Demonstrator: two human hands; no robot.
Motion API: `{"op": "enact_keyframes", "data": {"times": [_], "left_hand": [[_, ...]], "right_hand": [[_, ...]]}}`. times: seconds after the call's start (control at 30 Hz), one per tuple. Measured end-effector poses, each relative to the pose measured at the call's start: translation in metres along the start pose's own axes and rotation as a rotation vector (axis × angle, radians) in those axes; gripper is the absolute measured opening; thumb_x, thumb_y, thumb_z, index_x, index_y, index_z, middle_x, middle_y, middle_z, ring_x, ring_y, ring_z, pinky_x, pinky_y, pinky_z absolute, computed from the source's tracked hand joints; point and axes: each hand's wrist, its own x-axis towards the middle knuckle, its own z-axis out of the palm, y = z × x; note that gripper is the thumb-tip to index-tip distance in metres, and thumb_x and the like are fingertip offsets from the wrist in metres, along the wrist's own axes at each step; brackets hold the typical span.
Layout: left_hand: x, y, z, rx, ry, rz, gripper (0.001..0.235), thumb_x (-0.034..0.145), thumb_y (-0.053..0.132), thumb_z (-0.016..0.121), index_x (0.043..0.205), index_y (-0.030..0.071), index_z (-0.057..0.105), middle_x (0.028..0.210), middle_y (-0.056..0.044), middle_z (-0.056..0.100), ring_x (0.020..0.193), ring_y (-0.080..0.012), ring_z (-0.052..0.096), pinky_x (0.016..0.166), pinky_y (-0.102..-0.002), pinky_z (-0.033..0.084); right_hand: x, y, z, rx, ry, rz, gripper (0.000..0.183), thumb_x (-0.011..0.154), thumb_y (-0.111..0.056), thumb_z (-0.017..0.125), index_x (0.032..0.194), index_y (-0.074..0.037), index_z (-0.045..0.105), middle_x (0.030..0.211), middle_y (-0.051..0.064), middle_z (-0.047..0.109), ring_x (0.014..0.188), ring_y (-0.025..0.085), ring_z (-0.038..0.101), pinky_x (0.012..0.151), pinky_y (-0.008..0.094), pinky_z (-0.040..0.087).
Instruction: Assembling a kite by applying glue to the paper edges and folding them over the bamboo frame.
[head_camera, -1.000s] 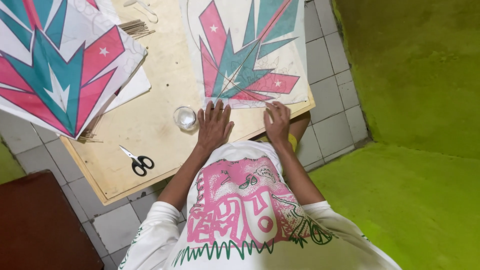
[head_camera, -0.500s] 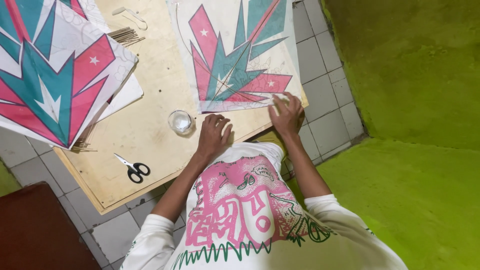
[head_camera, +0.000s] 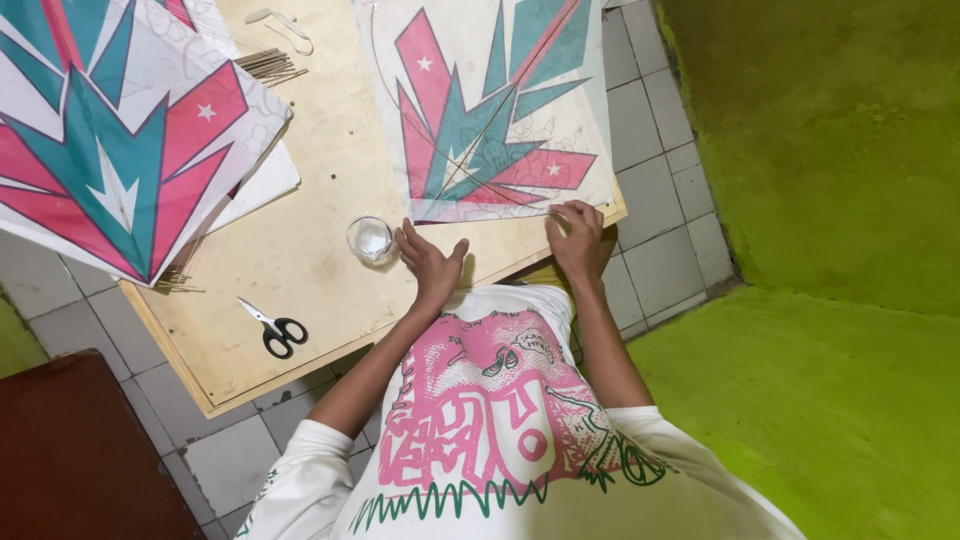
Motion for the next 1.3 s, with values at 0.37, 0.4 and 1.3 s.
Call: {"op": "enact_keyframes", "data": {"times": [0.37,0.4,1.3], "left_hand": [[0.018,-0.043,0.016,-0.111,0.043,0.092,0.105,0.082,0.019,0.084,0.158,0.002,0.014,0.154,-0.030,0.015,0.138,-0.0534,0.029,0.118,-0.067,0.017],[0.018,-0.044,0.015,-0.111,0.048,0.096,0.105,0.082,0.019,0.085,0.157,0.002,0.014,0.153,-0.030,0.016,0.137,-0.0538,0.031,0.118,-0.066,0.018],[-0.007,-0.009,-0.010,-0.374,-0.087,-0.040,0.082,0.087,0.025,0.082,0.142,0.007,0.024,0.140,-0.023,0.025,0.134,-0.0434,0.040,0.115,-0.054,0.036]], "right_hand": [[0.035,-0.029,0.035,-0.178,-0.059,-0.213,0.017,0.086,-0.034,0.079,0.102,-0.028,0.079,0.123,0.001,0.058,0.124,0.029,0.047,0.099,0.049,0.039],[0.039,-0.036,0.040,-0.183,-0.050,-0.236,0.017,0.084,-0.034,0.081,0.099,-0.026,0.079,0.121,0.001,0.058,0.123,0.029,0.048,0.099,0.050,0.038],[0.068,-0.069,0.071,-0.317,-0.149,-0.392,0.013,0.090,-0.028,0.074,0.094,-0.015,0.070,0.124,0.004,0.057,0.128,0.031,0.044,0.099,0.055,0.034]]}}
